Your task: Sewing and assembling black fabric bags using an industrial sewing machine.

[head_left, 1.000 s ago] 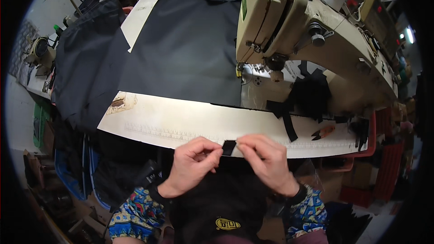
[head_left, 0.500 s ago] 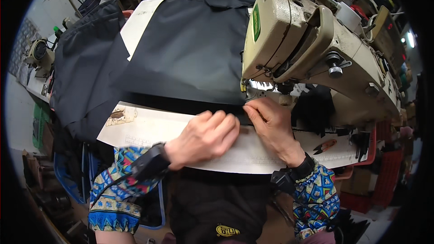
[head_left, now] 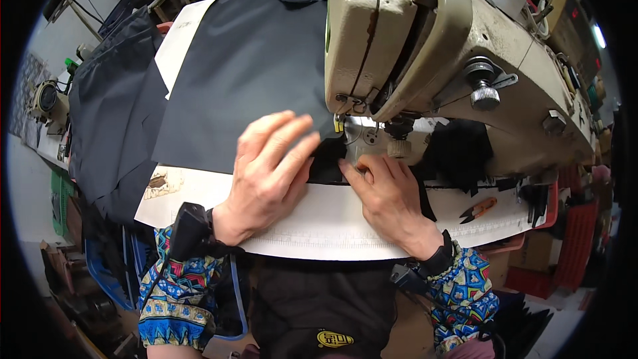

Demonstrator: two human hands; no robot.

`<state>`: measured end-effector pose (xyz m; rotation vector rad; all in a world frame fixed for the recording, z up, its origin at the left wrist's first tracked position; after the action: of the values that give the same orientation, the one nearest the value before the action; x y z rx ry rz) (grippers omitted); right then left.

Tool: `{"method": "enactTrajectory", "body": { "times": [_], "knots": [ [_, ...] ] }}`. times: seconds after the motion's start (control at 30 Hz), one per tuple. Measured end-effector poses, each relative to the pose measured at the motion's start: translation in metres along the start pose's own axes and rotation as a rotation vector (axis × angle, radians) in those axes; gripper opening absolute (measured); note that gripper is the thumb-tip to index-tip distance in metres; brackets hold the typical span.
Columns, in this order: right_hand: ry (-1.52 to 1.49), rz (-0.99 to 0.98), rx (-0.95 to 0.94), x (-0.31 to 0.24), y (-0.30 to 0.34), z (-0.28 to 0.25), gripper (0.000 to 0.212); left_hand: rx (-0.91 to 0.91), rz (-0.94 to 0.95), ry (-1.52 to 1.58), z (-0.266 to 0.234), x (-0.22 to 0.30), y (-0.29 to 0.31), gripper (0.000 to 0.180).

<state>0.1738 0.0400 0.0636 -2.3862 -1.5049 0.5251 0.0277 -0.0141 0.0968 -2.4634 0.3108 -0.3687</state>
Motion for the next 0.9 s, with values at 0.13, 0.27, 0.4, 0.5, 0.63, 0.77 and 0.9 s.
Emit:
{"method": "enactTrajectory", "body": {
  "times": [0.13, 0.27, 0.4, 0.5, 0.63, 0.77, 0.9],
  "knots": [
    [-0.024, 0.034, 0.009, 0.004, 0.000, 0.003, 0.042, -0.121, 0.177, 0.185, 0.017, 0.010, 0.001, 0.027],
    [-0.024, 0.010, -0.019, 0.007, 0.006, 0.004, 0.045, -0.182, 0.183, 0.213, 0.037, 0.013, 0.010, 0.027],
    [-0.050, 0.071, 0.064, 0.010, 0.020, -0.039, 0.045, -0.166, 0.198, 0.125, 0.030, 0.012, 0.013, 0.027],
    [0.186, 0.317, 0.417, 0.061, 0.085, -0.094, 0.047, -0.132, 0.207, 0.173, 0.042, 0.009, 0.005, 0.027],
    [0.635, 0.588, 0.673, 0.119, 0.149, -0.122, 0.040, -0.147, 0.182, 0.122, 0.037, -0.017, 0.009, 0.025],
    [0.745, 0.620, 0.652, 0.141, 0.185, -0.150, 0.041, -0.108, 0.225, 0.125, 0.047, -0.013, -0.017, 0.023],
    [0.731, 0.614, 0.580, 0.145, 0.199, -0.138, 0.042, -0.072, 0.216, 0.125, 0.056, -0.024, -0.025, 0.024]
  ]
}}
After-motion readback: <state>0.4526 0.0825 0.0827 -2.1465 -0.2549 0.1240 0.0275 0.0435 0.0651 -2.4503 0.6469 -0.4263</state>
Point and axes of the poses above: each hand's wrist, its own y-axis away from the middle knuckle, its own z-axis out of the palm, x = y × z, the point moved 8 cm from there along -y, towards the middle knuckle, and after that the axes turned 1 degree about -y, right-handed, at the moved point
